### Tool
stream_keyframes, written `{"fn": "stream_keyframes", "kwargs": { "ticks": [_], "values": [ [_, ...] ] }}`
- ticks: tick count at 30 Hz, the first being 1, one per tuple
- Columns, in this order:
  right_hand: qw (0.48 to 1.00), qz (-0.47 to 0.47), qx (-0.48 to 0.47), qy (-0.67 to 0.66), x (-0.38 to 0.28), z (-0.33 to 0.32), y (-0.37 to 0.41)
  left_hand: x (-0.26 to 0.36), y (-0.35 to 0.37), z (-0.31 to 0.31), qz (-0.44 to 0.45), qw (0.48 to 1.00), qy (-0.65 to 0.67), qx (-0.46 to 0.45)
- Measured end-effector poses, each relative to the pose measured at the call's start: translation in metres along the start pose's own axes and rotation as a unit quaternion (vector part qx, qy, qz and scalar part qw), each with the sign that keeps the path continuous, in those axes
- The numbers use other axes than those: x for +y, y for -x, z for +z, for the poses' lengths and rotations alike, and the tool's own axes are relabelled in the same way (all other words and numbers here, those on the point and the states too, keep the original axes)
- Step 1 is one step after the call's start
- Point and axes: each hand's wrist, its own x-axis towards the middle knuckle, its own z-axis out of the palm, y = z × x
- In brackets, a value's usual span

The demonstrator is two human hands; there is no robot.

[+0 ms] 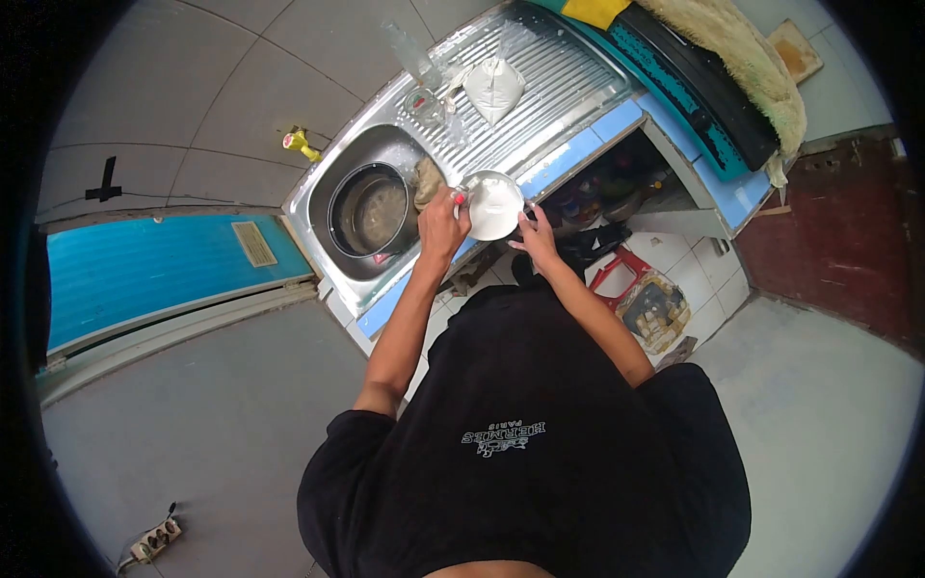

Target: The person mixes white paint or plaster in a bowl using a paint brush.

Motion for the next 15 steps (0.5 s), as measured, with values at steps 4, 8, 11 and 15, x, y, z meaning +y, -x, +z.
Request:
{"fn": "stream_keyframes", "kwargs": {
  "ticks": [4,8,11,15],
  "values": [
    [1.000,-0.004,-0.011,-0.010,0.002,-0.001,-0.001,-0.004,0.003,0.005,0.037,0.999,-0.001,-0.013],
    [1.000,-0.003,-0.012,-0.013,0.003,-0.003,-0.005,-0.004,0.003,0.022,0.073,0.994,0.061,-0.044],
    [1.000,0.000,-0.018,-0.012,0.003,-0.003,-0.005,-0.004,0.006,0.023,0.108,0.987,0.076,-0.091],
    [1.000,-0.001,-0.009,-0.008,0.003,-0.002,-0.005,-0.005,0.007,0.008,0.107,0.973,0.111,-0.171]
  ]
}}
